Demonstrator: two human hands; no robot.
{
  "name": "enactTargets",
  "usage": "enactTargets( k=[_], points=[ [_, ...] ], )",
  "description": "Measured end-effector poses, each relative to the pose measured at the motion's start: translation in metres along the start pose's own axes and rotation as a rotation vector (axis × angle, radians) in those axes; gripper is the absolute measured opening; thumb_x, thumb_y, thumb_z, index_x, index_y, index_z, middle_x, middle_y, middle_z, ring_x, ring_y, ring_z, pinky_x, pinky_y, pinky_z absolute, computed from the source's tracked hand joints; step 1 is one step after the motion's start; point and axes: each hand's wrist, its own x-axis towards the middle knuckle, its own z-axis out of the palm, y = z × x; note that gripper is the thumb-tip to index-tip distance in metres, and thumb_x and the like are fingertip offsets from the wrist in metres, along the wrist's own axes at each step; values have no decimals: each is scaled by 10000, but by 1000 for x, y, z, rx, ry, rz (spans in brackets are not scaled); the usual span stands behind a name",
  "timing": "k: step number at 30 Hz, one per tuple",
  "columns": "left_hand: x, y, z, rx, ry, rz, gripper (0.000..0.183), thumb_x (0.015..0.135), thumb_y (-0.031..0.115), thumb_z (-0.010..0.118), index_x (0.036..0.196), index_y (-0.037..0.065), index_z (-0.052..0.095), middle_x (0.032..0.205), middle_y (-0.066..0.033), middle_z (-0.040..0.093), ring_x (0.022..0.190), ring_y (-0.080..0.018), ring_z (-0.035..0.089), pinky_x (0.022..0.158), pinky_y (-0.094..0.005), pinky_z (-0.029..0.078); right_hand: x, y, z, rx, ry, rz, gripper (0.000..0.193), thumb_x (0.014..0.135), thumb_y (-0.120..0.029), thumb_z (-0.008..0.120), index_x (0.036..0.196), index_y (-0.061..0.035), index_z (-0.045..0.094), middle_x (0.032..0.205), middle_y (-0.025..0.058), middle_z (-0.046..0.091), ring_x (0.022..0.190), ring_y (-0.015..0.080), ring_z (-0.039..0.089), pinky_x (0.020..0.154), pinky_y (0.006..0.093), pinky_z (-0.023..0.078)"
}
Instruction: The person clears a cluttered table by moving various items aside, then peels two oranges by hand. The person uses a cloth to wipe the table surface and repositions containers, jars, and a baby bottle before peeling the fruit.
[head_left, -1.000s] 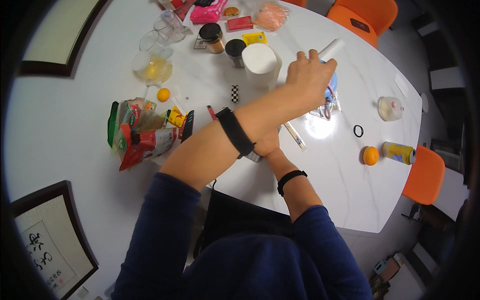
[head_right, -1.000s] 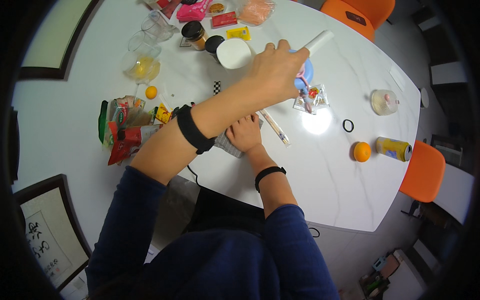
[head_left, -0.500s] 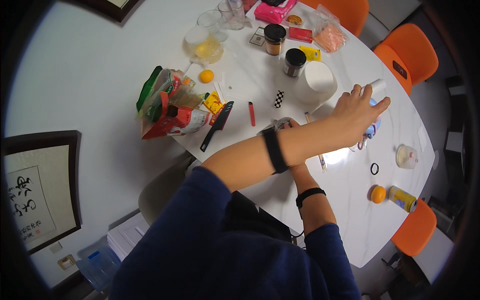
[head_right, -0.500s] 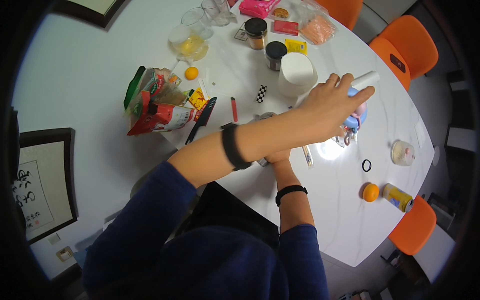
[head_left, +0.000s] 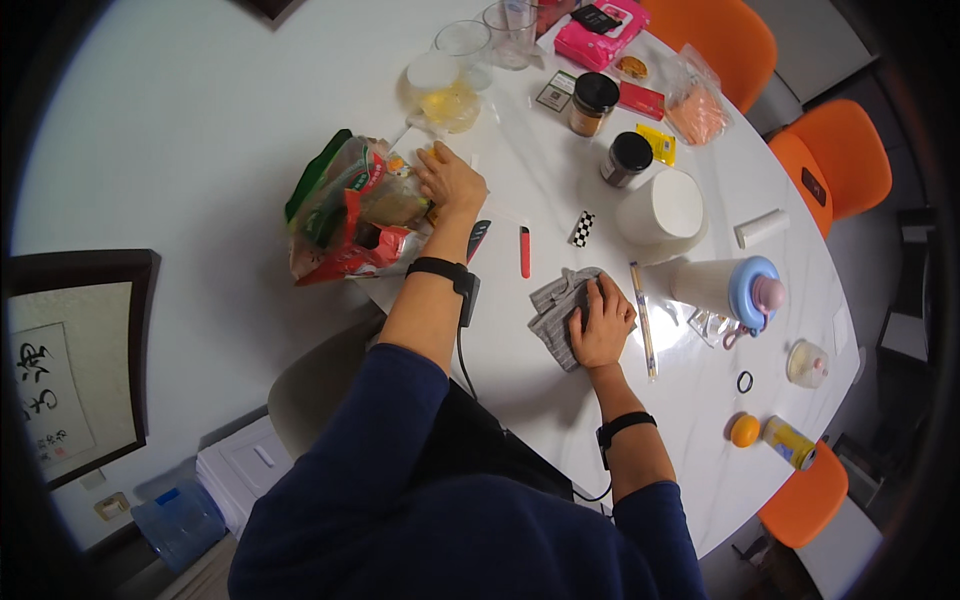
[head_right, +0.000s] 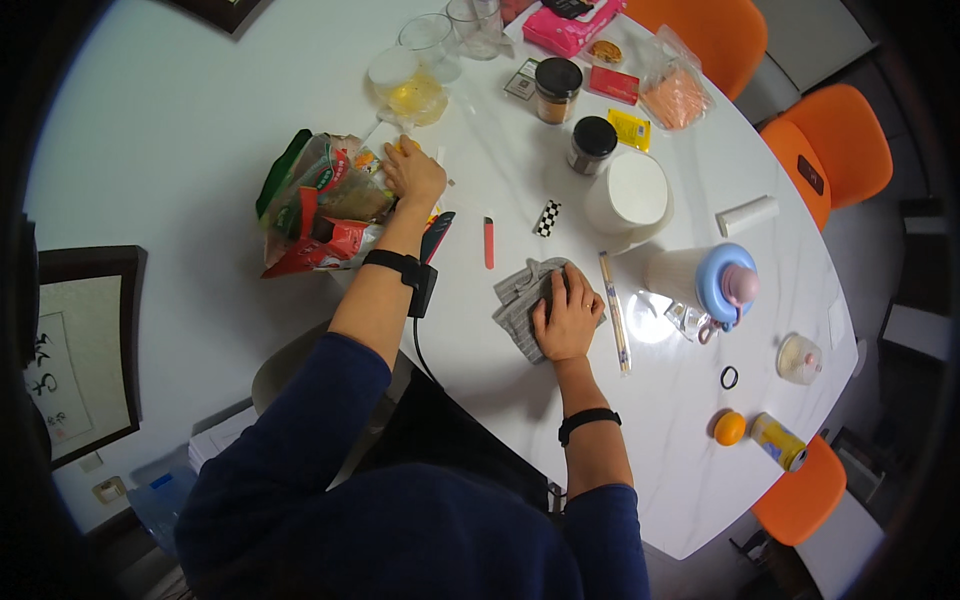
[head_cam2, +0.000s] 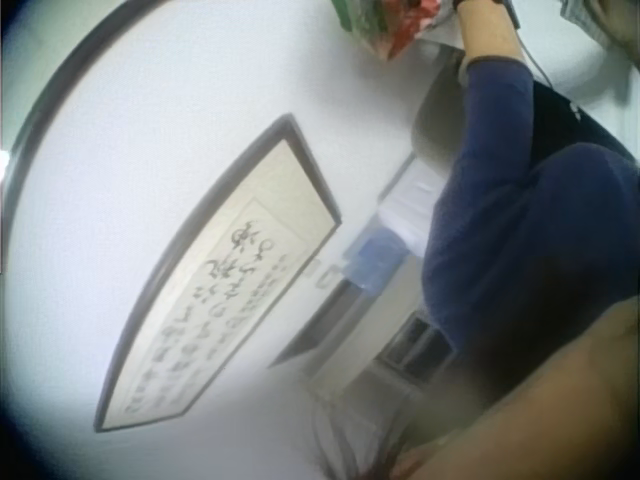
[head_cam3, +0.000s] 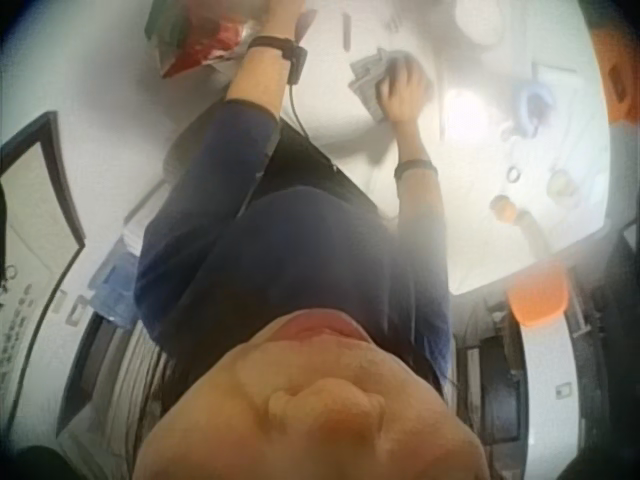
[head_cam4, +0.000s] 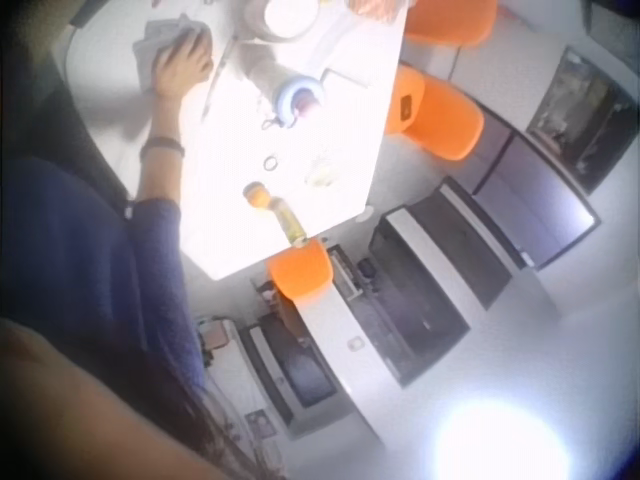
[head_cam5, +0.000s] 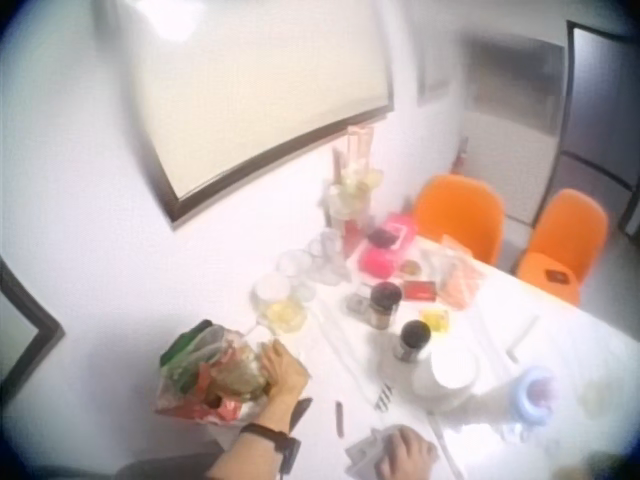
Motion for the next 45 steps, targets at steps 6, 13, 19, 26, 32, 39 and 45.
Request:
enactTargets(
  k=[6,13,19,26,32,39,45],
  points=[
    [14,-8,-6,-48,24,140,400,810,76,674,1180,50,523,1145,-206,505,1044,-403,533,906,-485,444,0,1,1,-11,-2,-15,503,814,-266,575,1270,-56,551,1385,129,482,1280,286,439,988,455,308],
    [-97,-14,-46,-156,-125,606,394,801,127,722,1147,50,550,1086,-190,528,1018,-376,527,850,-485,437,1,1,0,-12,11,-30,494,814,-261,580,1259,-49,556,1372,142,493,1270,295,452,985,454,310],
    [-151,-62,-65,-358,-537,911,436,750,76,756,1141,68,561,1083,-142,531,1035,-349,503,877,-438,432,0,0,0,-3,25,-38,492,814,-252,585,1262,-49,549,1377,143,491,1269,297,451,987,459,310],
    [-157,-82,-68,-208,-632,955,531,721,114,790,1200,101,562,1185,-133,509,1117,-358,483,954,-434,410,-2,2,2,-6,17,-25,491,813,-250,584,1263,-57,545,1385,139,484,1267,294,445,990,463,307],
    [-117,-34,-79,-523,-248,604,878,632,239,891,1354,36,434,1289,-215,464,1198,-390,448,1018,-470,372,0,-1,-1,-3,20,-19,491,809,-243,584,1263,-57,550,1382,134,486,1266,295,447,987,460,308],
    [41,36,-29,-840,287,-16,1111,505,242,952,1352,-37,288,1276,-272,429,1214,-429,375,1080,-507,316,-2,2,2,9,32,-15,504,818,-255,591,1281,-65,534,1388,128,482,1260,306,446,999,466,314],
    [106,36,5,-688,556,79,941,622,290,884,1334,-86,397,1265,-252,515,1157,-374,512,1028,-427,408,0,2,2,-6,3,1,507,806,-242,599,1282,-74,545,1385,109,490,1253,288,451,1006,440,303]
  ],
)
